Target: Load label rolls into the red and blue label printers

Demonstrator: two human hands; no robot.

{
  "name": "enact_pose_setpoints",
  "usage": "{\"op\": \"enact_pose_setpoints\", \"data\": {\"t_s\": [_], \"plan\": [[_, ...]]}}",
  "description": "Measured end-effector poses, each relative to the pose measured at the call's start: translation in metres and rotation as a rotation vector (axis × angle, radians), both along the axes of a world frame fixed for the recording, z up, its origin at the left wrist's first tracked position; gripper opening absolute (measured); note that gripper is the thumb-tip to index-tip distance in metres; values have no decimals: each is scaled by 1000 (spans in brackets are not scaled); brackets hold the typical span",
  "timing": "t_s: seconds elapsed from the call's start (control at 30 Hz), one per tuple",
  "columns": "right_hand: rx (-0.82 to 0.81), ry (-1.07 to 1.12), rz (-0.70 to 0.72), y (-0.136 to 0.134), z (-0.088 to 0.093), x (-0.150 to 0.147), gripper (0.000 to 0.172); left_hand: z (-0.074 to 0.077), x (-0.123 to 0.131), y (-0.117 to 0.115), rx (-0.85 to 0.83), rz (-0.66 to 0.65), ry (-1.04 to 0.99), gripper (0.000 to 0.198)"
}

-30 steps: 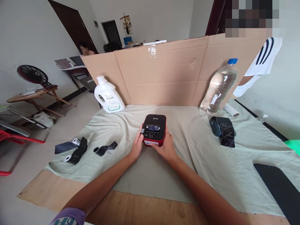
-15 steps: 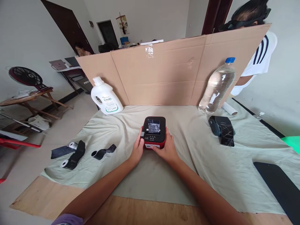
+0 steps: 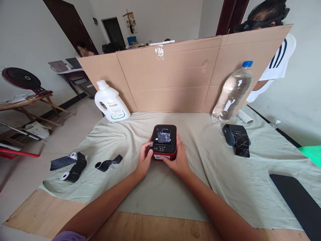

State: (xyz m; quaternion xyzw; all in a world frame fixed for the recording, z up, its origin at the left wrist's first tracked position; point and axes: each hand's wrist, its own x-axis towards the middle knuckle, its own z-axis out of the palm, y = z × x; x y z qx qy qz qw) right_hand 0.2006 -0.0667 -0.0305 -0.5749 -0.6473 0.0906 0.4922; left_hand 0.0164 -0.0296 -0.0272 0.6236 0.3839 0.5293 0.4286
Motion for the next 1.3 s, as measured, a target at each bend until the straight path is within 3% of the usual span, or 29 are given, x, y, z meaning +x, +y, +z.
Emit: {"op": "enact_pose_setpoints", "data": {"t_s": [0.33,0.63,0.97,1.13,1.3], "plan": [[-15,65,16,1,-1,2,101,1,-5,6,-4,20,6,29],[-19,61,14,2,0,3,101,12,-16,17,29,-76,132,25],[-76,78,7,0,1,0,108,-5,-9,17,109,-17,55,27],[-96,58,6,-1,4,-2,113,-2,-9,11,177,-41,42,27],[-76,25,31,-2,6,0,102,0,-9,12,176,-61,33,25]]}}
